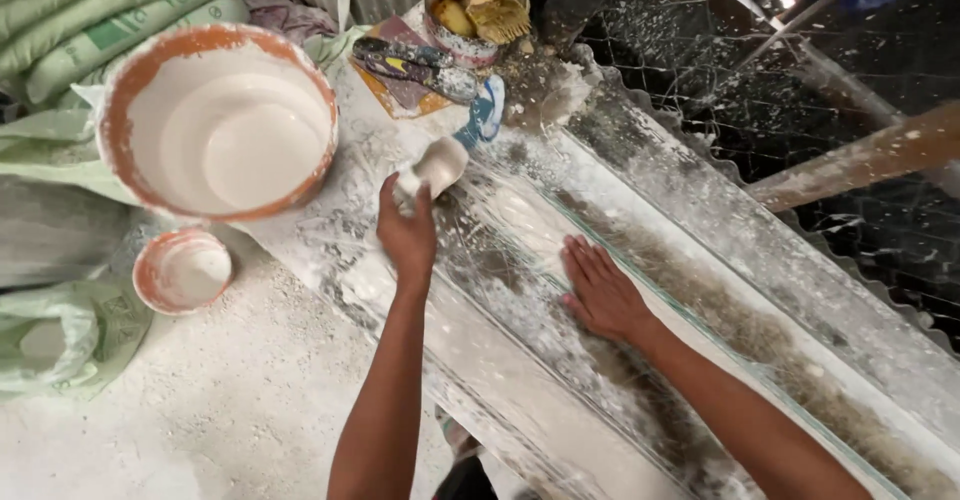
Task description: Applying plaster or resin over fiberglass strands on a long mold.
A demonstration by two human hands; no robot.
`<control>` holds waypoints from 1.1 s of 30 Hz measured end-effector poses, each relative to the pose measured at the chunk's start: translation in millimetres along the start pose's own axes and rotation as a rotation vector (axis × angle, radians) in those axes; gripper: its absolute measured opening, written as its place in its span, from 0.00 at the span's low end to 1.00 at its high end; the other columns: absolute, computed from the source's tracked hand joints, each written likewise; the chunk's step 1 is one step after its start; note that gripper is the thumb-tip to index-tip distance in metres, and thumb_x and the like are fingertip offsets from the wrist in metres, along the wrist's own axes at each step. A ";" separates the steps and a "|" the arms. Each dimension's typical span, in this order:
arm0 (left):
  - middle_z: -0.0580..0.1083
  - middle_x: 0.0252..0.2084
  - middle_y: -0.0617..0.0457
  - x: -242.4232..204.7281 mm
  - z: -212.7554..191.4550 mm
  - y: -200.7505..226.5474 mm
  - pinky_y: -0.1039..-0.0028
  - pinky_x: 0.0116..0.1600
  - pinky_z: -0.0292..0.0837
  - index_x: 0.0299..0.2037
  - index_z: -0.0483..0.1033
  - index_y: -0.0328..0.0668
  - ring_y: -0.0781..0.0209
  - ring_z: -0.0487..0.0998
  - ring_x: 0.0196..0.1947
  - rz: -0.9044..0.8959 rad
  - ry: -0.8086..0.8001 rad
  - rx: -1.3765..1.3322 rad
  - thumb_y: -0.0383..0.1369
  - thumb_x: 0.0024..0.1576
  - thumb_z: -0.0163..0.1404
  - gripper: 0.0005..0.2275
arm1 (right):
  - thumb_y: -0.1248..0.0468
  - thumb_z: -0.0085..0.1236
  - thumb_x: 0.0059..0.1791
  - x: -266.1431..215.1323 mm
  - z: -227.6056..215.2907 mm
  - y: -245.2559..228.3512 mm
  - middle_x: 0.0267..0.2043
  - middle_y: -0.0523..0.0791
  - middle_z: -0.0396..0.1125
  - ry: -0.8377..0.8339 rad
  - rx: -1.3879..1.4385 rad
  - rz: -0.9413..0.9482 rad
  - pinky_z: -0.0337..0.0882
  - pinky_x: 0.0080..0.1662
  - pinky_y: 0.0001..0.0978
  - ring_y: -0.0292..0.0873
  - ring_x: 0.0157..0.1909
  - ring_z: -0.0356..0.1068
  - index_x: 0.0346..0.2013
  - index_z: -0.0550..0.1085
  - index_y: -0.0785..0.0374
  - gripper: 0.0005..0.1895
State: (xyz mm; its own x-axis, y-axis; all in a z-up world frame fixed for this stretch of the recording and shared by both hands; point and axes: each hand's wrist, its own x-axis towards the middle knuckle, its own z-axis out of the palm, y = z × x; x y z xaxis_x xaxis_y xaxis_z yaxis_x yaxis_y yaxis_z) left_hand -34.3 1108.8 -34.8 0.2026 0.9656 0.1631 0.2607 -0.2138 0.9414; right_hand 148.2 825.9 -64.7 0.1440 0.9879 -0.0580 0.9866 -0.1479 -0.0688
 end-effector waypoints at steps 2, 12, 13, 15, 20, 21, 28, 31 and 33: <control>0.77 0.51 0.35 19.2 -2.1 -15.0 0.63 0.54 0.73 0.62 0.71 0.34 0.48 0.80 0.50 -0.062 -0.001 -0.052 0.36 0.61 0.58 0.22 | 0.43 0.26 0.58 40.2 -3.1 -5.2 0.80 0.55 0.35 0.001 -0.009 -0.040 0.31 0.75 0.45 0.52 0.81 0.31 0.75 0.44 0.69 0.39; 0.67 0.59 0.31 64.2 14.1 -60.8 0.64 0.56 0.75 0.66 0.64 0.32 0.47 0.77 0.50 -0.223 0.047 -0.137 0.37 0.64 0.54 0.24 | 0.39 0.25 0.57 136.1 -17.4 -15.4 0.79 0.52 0.37 -0.062 -0.157 -0.096 0.33 0.75 0.45 0.49 0.80 0.33 0.75 0.44 0.66 0.42; 0.60 0.61 0.29 69.2 17.0 -61.4 0.65 0.54 0.78 0.67 0.63 0.34 0.44 0.76 0.49 -0.323 0.042 -0.128 0.37 0.62 0.54 0.25 | 0.39 0.25 0.57 136.6 -18.6 -12.7 0.79 0.53 0.37 -0.083 -0.139 -0.088 0.33 0.75 0.45 0.50 0.80 0.33 0.75 0.43 0.67 0.42; 0.58 0.61 0.29 76.3 27.9 -81.0 0.65 0.54 0.79 0.67 0.62 0.32 0.44 0.76 0.49 -0.339 0.056 -0.130 0.36 0.62 0.54 0.26 | 0.40 0.25 0.57 140.8 -18.5 -8.6 0.80 0.54 0.37 -0.083 -0.068 -0.088 0.34 0.75 0.44 0.51 0.80 0.34 0.75 0.43 0.68 0.42; 0.52 0.66 0.28 57.4 21.6 -72.3 0.68 0.56 0.78 0.72 0.49 0.29 0.48 0.79 0.50 -0.364 0.063 -0.262 0.29 0.62 0.50 0.30 | 0.41 0.24 0.59 154.8 -18.0 -1.5 0.81 0.55 0.36 -0.101 0.095 -0.074 0.37 0.76 0.43 0.52 0.81 0.34 0.76 0.43 0.70 0.41; 0.54 0.66 0.24 48.3 9.7 -51.0 0.66 0.53 0.74 0.75 0.42 0.32 0.49 0.75 0.48 -0.348 0.029 -0.304 0.26 0.62 0.48 0.33 | 0.41 0.24 0.59 159.1 -16.9 0.0 0.81 0.55 0.36 -0.112 0.110 -0.075 0.37 0.76 0.43 0.52 0.82 0.34 0.76 0.43 0.70 0.41; 0.57 0.71 0.29 -70.3 -60.2 20.1 0.63 0.67 0.67 0.79 0.38 0.34 0.52 0.70 0.65 -0.187 -0.216 -0.285 0.25 0.67 0.45 0.33 | 0.41 0.23 0.59 138.6 -10.5 18.3 0.81 0.57 0.34 -0.134 0.152 -0.147 0.36 0.77 0.43 0.53 0.82 0.32 0.76 0.40 0.72 0.42; 0.66 0.65 0.37 -140.4 -69.5 44.0 0.65 0.58 0.71 0.76 0.42 0.34 0.53 0.72 0.57 -0.311 -0.335 -0.232 0.24 0.62 0.46 0.32 | 0.40 0.23 0.59 89.2 -19.4 26.2 0.81 0.57 0.33 -0.154 0.122 -0.160 0.36 0.77 0.44 0.53 0.82 0.31 0.76 0.40 0.72 0.43; 0.67 0.63 0.39 -181.4 -74.7 56.3 0.67 0.56 0.72 0.75 0.43 0.34 0.54 0.73 0.55 -0.336 -0.373 -0.216 0.24 0.61 0.46 0.32 | 0.40 0.23 0.59 44.2 -16.4 36.9 0.81 0.57 0.33 -0.162 0.128 -0.163 0.36 0.76 0.44 0.53 0.82 0.31 0.76 0.40 0.72 0.43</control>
State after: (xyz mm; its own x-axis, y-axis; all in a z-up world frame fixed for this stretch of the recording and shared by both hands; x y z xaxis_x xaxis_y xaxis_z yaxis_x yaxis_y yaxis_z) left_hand -126.9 932.8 10.6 0.4728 0.8489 -0.2361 0.1775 0.1707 0.9692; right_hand 192.3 864.9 -53.5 -0.0402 0.9802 -0.1940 0.9767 -0.0025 -0.2148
